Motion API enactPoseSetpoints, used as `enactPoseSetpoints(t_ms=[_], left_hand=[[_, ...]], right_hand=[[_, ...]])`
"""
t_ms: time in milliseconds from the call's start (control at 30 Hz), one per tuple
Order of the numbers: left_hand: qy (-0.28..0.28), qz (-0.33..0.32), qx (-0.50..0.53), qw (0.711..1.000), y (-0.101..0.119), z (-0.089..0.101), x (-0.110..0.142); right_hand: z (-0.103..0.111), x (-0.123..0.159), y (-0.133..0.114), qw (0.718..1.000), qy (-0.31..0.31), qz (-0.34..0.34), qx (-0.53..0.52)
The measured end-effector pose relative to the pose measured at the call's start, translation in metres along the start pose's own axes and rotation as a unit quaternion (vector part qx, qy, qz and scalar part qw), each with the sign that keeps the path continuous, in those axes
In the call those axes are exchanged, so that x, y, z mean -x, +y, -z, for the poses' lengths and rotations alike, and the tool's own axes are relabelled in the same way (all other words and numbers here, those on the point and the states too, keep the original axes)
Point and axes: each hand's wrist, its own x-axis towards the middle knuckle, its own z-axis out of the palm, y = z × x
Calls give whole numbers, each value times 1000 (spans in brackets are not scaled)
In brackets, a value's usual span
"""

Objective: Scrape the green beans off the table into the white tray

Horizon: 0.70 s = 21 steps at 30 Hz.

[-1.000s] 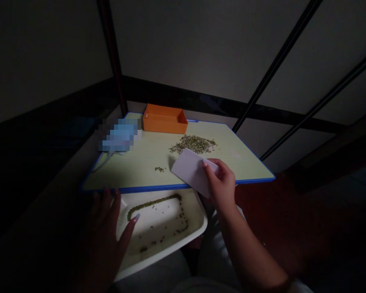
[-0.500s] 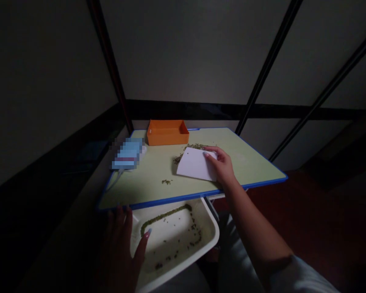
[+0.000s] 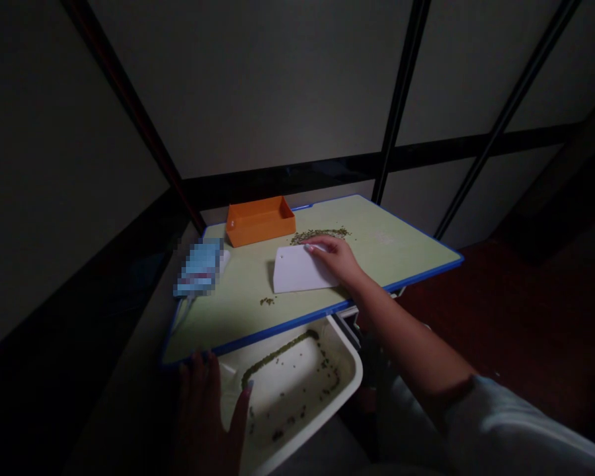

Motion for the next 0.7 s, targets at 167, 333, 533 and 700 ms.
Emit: enactPoseSetpoints(t_ms=[167, 333, 533, 700], left_hand=[[3, 1, -2, 1000, 1, 0, -1], [12, -4, -7, 1000, 0, -1, -1], [-2, 1, -2, 1000, 3, 1, 0], [-13, 12, -3, 1000, 5, 4, 0]], right_hand=[[0, 2, 0, 1000, -14, -5, 11], [-1, 0, 1, 999, -26, -11, 19], [0, 1, 2, 999, -39, -18, 7], [2, 2, 0, 999, -48, -24, -2]])
